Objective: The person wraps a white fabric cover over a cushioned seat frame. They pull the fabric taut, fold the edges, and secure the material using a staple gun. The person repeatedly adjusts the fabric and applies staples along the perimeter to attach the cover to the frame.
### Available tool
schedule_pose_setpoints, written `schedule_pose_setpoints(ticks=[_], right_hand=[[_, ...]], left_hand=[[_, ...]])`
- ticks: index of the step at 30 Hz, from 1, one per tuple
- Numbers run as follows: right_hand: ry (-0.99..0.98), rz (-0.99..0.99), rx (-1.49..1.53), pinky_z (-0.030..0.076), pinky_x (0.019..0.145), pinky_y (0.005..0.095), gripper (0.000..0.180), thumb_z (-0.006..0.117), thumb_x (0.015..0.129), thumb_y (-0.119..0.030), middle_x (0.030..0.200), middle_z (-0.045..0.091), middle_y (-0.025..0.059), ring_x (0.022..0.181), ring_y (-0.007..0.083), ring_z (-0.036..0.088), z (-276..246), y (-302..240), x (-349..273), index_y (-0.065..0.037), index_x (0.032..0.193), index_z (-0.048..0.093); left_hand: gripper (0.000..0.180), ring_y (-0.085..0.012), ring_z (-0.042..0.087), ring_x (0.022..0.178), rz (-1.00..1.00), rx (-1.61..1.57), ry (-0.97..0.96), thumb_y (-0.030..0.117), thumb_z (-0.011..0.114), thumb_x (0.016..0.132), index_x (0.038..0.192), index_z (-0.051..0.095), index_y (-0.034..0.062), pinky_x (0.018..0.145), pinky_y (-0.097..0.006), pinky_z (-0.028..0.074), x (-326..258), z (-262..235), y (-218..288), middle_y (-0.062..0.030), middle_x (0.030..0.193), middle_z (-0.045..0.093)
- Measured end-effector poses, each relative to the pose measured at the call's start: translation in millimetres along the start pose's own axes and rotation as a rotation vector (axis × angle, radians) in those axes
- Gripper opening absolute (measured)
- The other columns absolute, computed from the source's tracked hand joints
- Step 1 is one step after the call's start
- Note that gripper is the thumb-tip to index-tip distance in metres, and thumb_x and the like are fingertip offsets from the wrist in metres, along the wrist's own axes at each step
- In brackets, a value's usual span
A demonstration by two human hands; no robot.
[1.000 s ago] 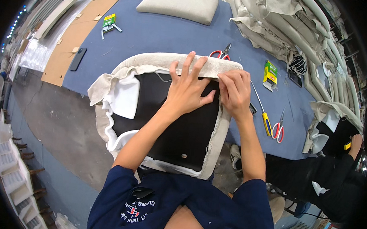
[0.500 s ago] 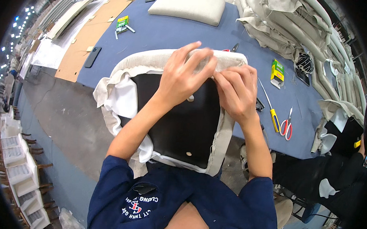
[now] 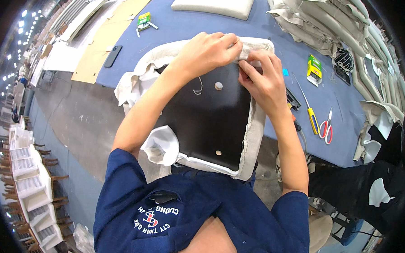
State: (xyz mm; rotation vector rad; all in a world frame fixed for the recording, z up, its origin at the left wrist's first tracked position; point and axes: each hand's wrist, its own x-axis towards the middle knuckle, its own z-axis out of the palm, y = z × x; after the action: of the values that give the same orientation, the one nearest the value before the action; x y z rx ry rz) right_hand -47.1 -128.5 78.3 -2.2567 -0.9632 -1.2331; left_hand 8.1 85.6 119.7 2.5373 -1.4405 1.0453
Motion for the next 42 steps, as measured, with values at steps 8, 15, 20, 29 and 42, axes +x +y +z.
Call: schedule_pose_setpoints(ticks=[8, 15, 20, 29, 42], right_hand=[[-0.102, 0.087, -0.203, 0.044, 0.118, 0.0485, 0.039, 0.079, 0.079, -0.014, 0.134, 0.059, 0.0143, 0.126, 0.0318, 0.058, 8, -12, -8, -0.005, 0.116, 0.071], [-0.114, 0.104, -0.219, 0.041, 0.121, 0.0499, 0.044, 0.079, 0.078, -0.014, 0.140, 0.057, 0.0168, 0.131, 0.0347, 0.056, 10, -12, -10, -0.005, 0.121, 0.071], [-0.181, 0.074, -0.228, 0.040, 0.121, 0.0506, 0.044, 0.078, 0.079, -0.016, 0.147, 0.053, 0.0163, 0.135, 0.0340, 0.053, 12, -5, -14, -0.004, 0.121, 0.071], [-0.189, 0.077, -0.387, 0.034, 0.123, 0.0499, 0.044, 0.073, 0.081, -0.024, 0.149, 0.054, 0.0143, 0.140, 0.0315, 0.049, 21, -13, -6, -0.004, 0.120, 0.073], [-0.180, 0.107, -0.336, 0.035, 0.122, 0.0474, 0.044, 0.075, 0.079, -0.022, 0.145, 0.056, 0.0102, 0.134, 0.0283, 0.050, 22, -20, -1, -0.007, 0.120, 0.073]], left_hand=[[0.028, -0.0302, 0.076, 0.092, 0.024, 0.001, -0.073, 0.012, 0.070, 0.086, 0.113, 0.063, 0.0061, 0.072, -0.042, 0.062, 9, 2, -2, -0.0099, 0.105, 0.071], [0.021, -0.0328, 0.076, 0.086, 0.009, 0.020, -0.098, 0.012, 0.071, 0.086, 0.104, 0.063, 0.0053, 0.071, -0.043, 0.061, 12, 7, 0, -0.0105, 0.101, 0.072], [0.016, -0.0346, 0.076, 0.084, -0.009, -0.046, -0.154, 0.010, 0.071, 0.085, 0.098, 0.064, 0.0044, 0.070, -0.045, 0.061, 15, 8, -5, -0.0120, 0.098, 0.072], [0.016, -0.0330, 0.076, 0.078, -0.038, 0.025, -0.117, 0.013, 0.072, 0.085, 0.099, 0.069, 0.0062, 0.068, -0.044, 0.060, 18, -5, 0, -0.0113, 0.093, 0.071], [0.015, -0.0388, 0.073, 0.083, -0.051, -0.056, -0.149, 0.010, 0.076, 0.080, 0.092, 0.070, 0.0052, 0.072, -0.047, 0.058, 18, -17, -8, -0.0132, 0.089, 0.071]])
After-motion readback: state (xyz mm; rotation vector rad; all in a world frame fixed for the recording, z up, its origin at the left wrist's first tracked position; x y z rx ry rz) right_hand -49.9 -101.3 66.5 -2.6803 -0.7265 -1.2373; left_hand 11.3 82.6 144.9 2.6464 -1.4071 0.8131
